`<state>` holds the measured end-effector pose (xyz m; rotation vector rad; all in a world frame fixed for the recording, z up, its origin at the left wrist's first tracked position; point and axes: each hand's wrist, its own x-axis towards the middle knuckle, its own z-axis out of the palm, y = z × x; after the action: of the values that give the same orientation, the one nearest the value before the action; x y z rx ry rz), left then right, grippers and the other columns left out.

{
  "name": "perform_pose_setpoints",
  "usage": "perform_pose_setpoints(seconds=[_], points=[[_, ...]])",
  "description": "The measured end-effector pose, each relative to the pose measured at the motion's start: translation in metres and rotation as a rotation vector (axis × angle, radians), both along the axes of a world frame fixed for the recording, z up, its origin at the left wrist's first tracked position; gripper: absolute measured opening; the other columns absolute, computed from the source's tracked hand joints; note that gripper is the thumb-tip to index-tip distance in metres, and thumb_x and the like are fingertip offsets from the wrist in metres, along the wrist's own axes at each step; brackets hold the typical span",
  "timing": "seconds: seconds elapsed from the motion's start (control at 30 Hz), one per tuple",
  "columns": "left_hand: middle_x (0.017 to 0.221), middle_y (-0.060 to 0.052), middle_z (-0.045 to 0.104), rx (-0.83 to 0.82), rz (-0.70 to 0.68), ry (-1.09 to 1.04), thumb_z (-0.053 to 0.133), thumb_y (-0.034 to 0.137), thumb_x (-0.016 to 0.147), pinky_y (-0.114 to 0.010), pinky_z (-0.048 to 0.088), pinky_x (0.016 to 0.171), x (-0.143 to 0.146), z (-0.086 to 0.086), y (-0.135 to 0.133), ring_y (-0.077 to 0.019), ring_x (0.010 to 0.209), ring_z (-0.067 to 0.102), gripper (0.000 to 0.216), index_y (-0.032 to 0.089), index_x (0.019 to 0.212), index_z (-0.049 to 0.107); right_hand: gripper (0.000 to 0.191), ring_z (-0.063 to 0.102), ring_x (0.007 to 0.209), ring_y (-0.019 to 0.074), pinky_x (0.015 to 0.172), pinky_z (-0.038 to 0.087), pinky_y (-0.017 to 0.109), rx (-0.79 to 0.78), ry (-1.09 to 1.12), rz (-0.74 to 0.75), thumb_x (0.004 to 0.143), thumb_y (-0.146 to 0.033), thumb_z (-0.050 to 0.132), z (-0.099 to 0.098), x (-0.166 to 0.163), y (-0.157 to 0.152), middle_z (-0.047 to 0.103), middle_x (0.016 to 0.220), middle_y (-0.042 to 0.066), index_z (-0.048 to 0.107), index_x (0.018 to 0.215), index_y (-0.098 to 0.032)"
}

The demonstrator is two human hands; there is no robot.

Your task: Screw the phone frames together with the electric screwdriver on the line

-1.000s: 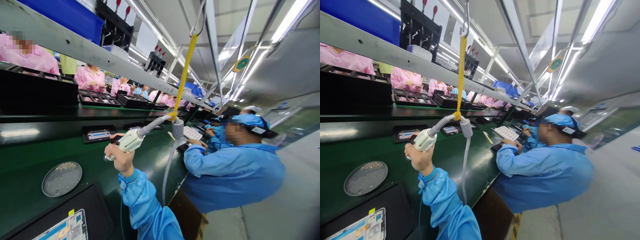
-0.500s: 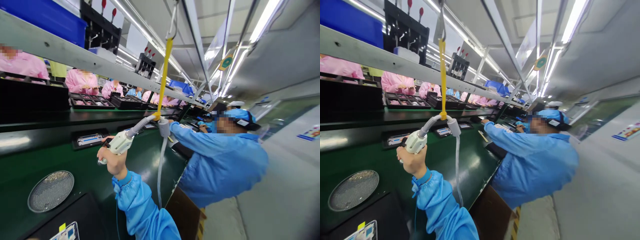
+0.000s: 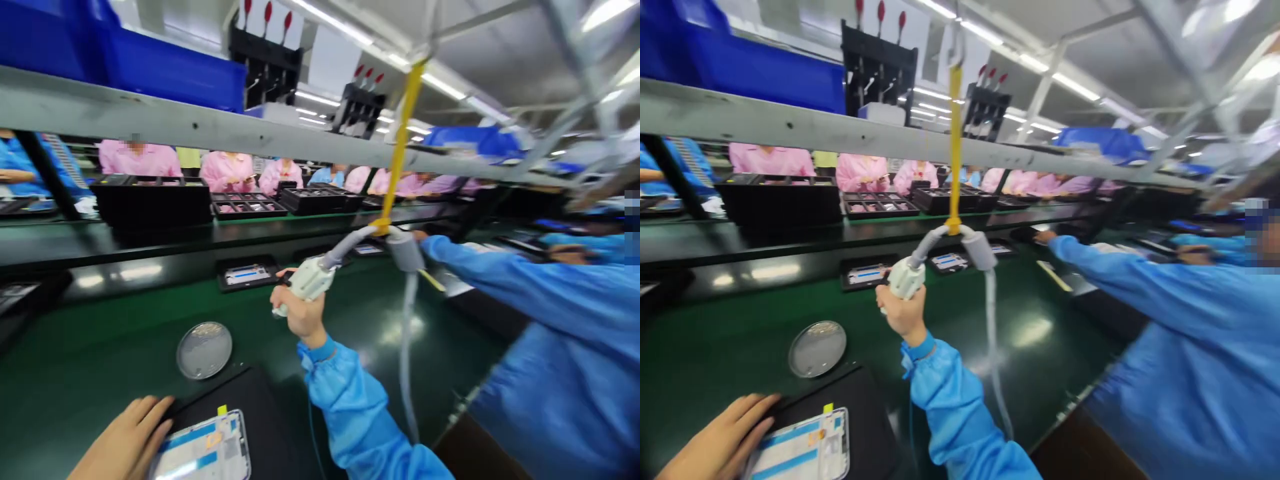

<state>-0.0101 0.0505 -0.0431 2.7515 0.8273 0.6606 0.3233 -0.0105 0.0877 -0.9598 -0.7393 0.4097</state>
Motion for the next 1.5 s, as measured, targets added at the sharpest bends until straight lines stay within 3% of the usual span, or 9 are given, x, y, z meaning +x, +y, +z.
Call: perform_pose_setpoints(seconds=[0.17,0.47,0.6,0.7,0.83,0.97,1.1,1.23,1.5], points=[[0.118,-0.007,0.066,-0.100,-0.069,0.148,0.050,0.039,0.096,-0.031,0.059,0.086,0.015,0.028,-0.019,-0.0203,0.099,0.068,0.024,0.030,0.112,0.064,0.028,0.052,0.039,0.0098,0.046,0.047,0.026,0.021,-0.015,-0.023,0.062,-0.022,0.070,-0.009,0.006,0.007,0.056,0.048,-0.008,0.058,0.087,-0.016],[0.130,-0.009,0.057,-0.223,-0.111,0.205,0.043,0.024,0.097,-0.035,0.052,0.100,0.010,0.041,-0.036,-0.0215,0.117,0.058,0.018,0.022,0.088,0.060,0.026,0.054,0.040,0.0112,0.046,0.049,0.029,0.028,-0.058,-0.055,0.064,-0.020,0.072,-0.013,0.007,0.006,0.057,0.050,-0.007,0.061,0.087,-0.016],[0.111,-0.010,0.063,-0.202,-0.040,0.225,0.041,0.017,0.095,-0.036,0.056,0.089,0.017,0.041,-0.028,-0.0213,0.100,0.063,0.025,0.020,0.113,0.058,0.024,0.054,0.039,0.0122,0.044,0.048,0.028,0.033,-0.065,-0.058,0.064,-0.017,0.072,-0.015,0.011,0.007,0.057,0.049,-0.006,0.064,0.086,-0.016],[0.092,-0.008,0.064,-0.181,-0.028,0.234,0.039,0.017,0.095,-0.036,0.056,0.078,0.017,0.040,-0.026,-0.0216,0.083,0.062,0.023,0.020,0.097,0.061,0.024,0.054,0.040,0.0129,0.043,0.047,0.028,0.050,-0.064,-0.056,0.063,-0.016,0.074,-0.013,0.014,0.005,0.058,0.049,-0.005,0.065,0.085,-0.017],[0.094,-0.006,0.066,-0.185,-0.039,0.201,0.037,0.018,0.096,-0.026,0.057,0.076,-0.014,0.051,-0.039,-0.0173,0.083,0.064,0.024,0.023,0.105,0.059,0.025,0.055,0.041,0.0142,0.042,0.047,0.030,0.077,-0.049,-0.085,0.059,-0.016,0.077,-0.009,0.021,0.003,0.059,0.051,-0.005,0.067,0.082,-0.019],[0.106,-0.006,0.069,-0.207,0.133,0.090,0.039,0.025,0.098,-0.025,0.057,0.086,-0.060,0.066,-0.042,-0.0174,0.096,0.067,0.025,0.027,0.114,0.058,0.023,0.056,0.042,0.0150,0.043,0.047,0.031,0.083,-0.032,-0.132,0.057,-0.015,0.078,-0.009,0.027,0.004,0.061,0.056,-0.004,0.065,0.076,-0.021],[0.104,-0.004,0.072,-0.209,0.403,-0.052,0.047,0.044,0.096,-0.026,0.058,0.085,-0.089,0.072,-0.007,-0.0193,0.095,0.069,0.028,0.025,0.104,0.065,0.024,0.055,0.042,0.0151,0.043,0.046,0.031,0.071,-0.047,-0.137,0.060,-0.016,0.078,-0.015,0.032,0.007,0.060,0.054,-0.004,0.066,0.080,-0.022],[0.107,-0.006,0.072,-0.191,0.594,-0.087,0.045,0.050,0.096,-0.033,0.058,0.088,-0.088,0.077,0.060,-0.0212,0.099,0.068,0.038,0.020,0.108,0.065,0.024,0.056,0.044,0.0147,0.044,0.047,0.030,0.013,-0.049,-0.120,0.064,-0.018,0.079,-0.020,0.036,0.008,0.061,0.054,-0.003,0.066,0.084,-0.023],[0.116,-0.008,0.063,-0.210,0.889,-0.020,0.059,0.039,0.095,-0.041,0.056,0.085,-0.011,0.070,0.198,-0.0200,0.099,0.064,0.033,0.016,0.119,0.059,0.028,0.056,0.044,0.0131,0.044,0.048,0.026,-0.077,-0.068,-0.156,0.065,-0.026,0.080,-0.026,0.041,0.012,0.060,0.053,-0.004,0.066,0.088,-0.019]])
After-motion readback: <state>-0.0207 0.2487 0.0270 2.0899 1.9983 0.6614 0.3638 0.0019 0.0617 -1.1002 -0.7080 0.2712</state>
